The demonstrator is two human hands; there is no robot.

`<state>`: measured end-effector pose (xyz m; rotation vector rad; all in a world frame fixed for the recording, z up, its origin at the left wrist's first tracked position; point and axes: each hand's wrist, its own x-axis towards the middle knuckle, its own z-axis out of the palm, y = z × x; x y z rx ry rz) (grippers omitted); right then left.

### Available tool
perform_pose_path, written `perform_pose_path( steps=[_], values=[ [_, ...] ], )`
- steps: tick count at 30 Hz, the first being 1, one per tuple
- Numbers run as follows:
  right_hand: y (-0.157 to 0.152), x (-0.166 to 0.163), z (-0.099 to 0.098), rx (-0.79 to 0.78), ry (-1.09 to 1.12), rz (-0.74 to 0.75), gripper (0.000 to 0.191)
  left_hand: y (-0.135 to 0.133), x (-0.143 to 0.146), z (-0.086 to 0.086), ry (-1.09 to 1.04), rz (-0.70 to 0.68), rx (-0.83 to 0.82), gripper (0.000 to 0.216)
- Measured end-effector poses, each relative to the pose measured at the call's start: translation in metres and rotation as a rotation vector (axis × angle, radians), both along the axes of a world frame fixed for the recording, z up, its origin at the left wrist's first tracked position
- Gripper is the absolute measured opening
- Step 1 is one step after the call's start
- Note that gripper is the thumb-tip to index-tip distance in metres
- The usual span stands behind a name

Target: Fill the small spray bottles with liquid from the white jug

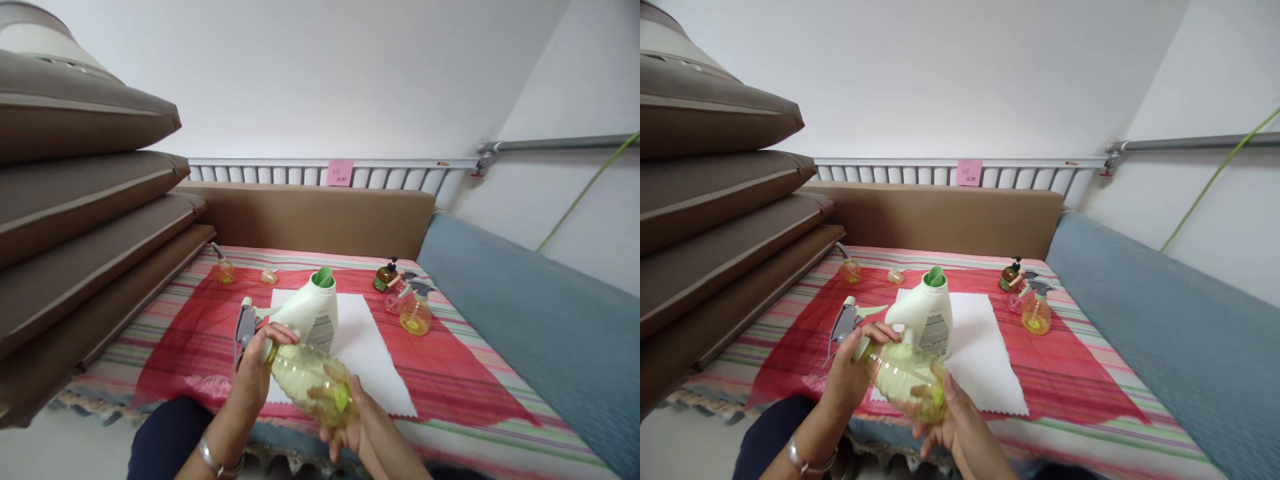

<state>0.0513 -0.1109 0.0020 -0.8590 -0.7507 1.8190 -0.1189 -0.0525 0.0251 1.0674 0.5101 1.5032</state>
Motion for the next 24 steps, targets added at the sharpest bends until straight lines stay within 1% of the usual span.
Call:
perform_pose_path(
  steps=[2,4,5,7,9,11,12,13,14,15,16,17,19,20,22,24],
  values=[
    [-0.001,0.0,0.003,0.057,0.023,-0.033,0.077,0.0,0.001,-0.001,-0.001,-0.004,0.001,0.036],
    [-0.002,0.001,0.003,0.085,0.008,-0.01,0.087,0.0,0.001,-0.001,-0.003,-0.008,0.006,0.036],
    [-0.002,0.002,0.002,0.081,-0.002,0.027,0.085,0.001,0.001,-0.001,-0.007,-0.012,0.011,0.037],
    [-0.001,0.004,-0.003,0.037,-0.011,0.129,0.073,0.002,-0.001,0.0,-0.02,-0.03,0.015,0.037],
    [0.001,0.004,-0.007,-0.022,0.005,0.192,0.072,0.003,-0.001,0.0,-0.042,-0.046,0.011,0.037],
    [0.002,0.002,-0.007,-0.033,0.026,0.157,0.073,0.004,-0.002,-0.001,-0.05,-0.048,0.007,0.037],
    [0.002,0.001,-0.007,-0.008,0.035,0.106,0.073,0.004,-0.002,-0.001,-0.049,-0.043,0.007,0.038],
    [0.001,-0.001,-0.006,0.026,0.043,0.045,0.078,0.003,-0.002,-0.002,-0.044,-0.036,0.008,0.038],
    [0.0,-0.002,-0.005,0.056,0.045,-0.005,0.087,0.003,-0.001,-0.002,-0.039,-0.031,0.007,0.038],
    [0.0,-0.002,-0.004,0.074,0.038,-0.027,0.096,0.002,-0.001,-0.003,-0.036,-0.029,0.007,0.038],
    [-0.001,-0.003,-0.005,0.078,0.028,-0.015,0.099,0.002,-0.001,-0.002,-0.037,-0.029,0.006,0.037],
    [-0.001,-0.002,-0.006,0.067,0.017,0.022,0.095,0.002,-0.001,-0.002,-0.038,-0.034,0.004,0.037],
    [0.0,-0.001,-0.01,0.031,0.001,0.127,0.078,0.001,-0.001,-0.001,-0.042,-0.046,0.001,0.037],
    [0.002,0.0,-0.013,0.02,-0.004,0.162,0.076,0.001,-0.001,0.0,-0.046,-0.05,0.0,0.037],
    [0.004,0.0,-0.019,0.029,-0.027,0.145,0.08,0.001,-0.001,0.0,-0.058,-0.047,0.001,0.037],
    [0.007,-0.002,-0.024,0.079,-0.068,0.052,0.083,0.001,-0.001,-0.002,-0.067,-0.036,-0.004,0.036]
  ],
)
